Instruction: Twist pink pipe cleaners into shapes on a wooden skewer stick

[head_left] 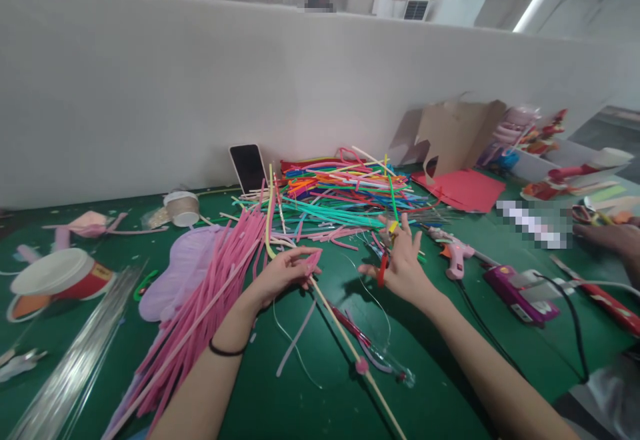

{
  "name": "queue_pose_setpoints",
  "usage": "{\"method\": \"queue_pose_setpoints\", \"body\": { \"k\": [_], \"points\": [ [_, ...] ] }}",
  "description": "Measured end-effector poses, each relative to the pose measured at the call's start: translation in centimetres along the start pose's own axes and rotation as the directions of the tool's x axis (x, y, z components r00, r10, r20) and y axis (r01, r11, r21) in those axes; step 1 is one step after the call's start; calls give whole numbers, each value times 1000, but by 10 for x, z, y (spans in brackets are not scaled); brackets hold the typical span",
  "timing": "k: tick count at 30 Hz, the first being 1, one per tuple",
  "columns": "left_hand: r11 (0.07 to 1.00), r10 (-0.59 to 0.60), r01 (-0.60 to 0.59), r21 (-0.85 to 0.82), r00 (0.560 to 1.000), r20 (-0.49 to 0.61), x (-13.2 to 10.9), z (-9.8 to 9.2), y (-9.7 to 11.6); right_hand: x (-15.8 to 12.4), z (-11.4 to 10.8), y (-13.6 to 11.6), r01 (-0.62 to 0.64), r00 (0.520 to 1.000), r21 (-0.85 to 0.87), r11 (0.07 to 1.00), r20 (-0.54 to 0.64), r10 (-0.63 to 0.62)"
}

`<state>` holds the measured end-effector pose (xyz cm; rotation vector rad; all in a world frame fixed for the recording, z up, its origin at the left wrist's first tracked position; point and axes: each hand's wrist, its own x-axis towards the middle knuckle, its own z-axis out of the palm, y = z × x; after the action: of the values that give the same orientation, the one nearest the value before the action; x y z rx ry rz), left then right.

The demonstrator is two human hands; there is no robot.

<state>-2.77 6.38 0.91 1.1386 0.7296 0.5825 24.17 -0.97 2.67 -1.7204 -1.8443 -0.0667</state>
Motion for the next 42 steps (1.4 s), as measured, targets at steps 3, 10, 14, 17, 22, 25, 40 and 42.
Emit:
{"method": "queue_pose_setpoints", "body": {
  "k": [3, 10, 14, 17, 22, 25, 40, 42],
  "points": [
    [1000, 10, -10, 17, 1000, -4, 0, 0, 1, 4, -4, 3, 31, 998, 6, 999, -53, -31],
    [1000, 3, -3, 22, 1000, -31, 0, 1, 4, 11, -20, 15, 236, 972, -222, 946, 35, -234],
    [1000, 2, -2, 9, 1000, -26, 1, 0, 3, 11, -20, 14, 253, 968, -245, 936, 70, -243],
    [1000, 4, -4, 6, 1000, -6, 2, -1, 2, 15, -21, 10, 298, 954, -279, 913, 115, -277],
    [1000, 0, 0, 1, 1000, 3, 0, 0, 4, 23, -22, 4, 336, 941, -290, 896, 146, -306],
    [1000, -5, 5, -12, 1000, -9, -1, 2, 5, 25, -20, 0, 332, 942, -272, 903, 148, -302],
    [994, -19, 13, -110, 998, -55, 0, 0, 4, 17, -5, -3, 304, 953, -354, 885, 113, -282],
    [992, -21, 13, -127, 998, -61, 1, 0, 4, 17, -6, -4, 312, 950, -374, 873, 110, -292]
  ]
}}
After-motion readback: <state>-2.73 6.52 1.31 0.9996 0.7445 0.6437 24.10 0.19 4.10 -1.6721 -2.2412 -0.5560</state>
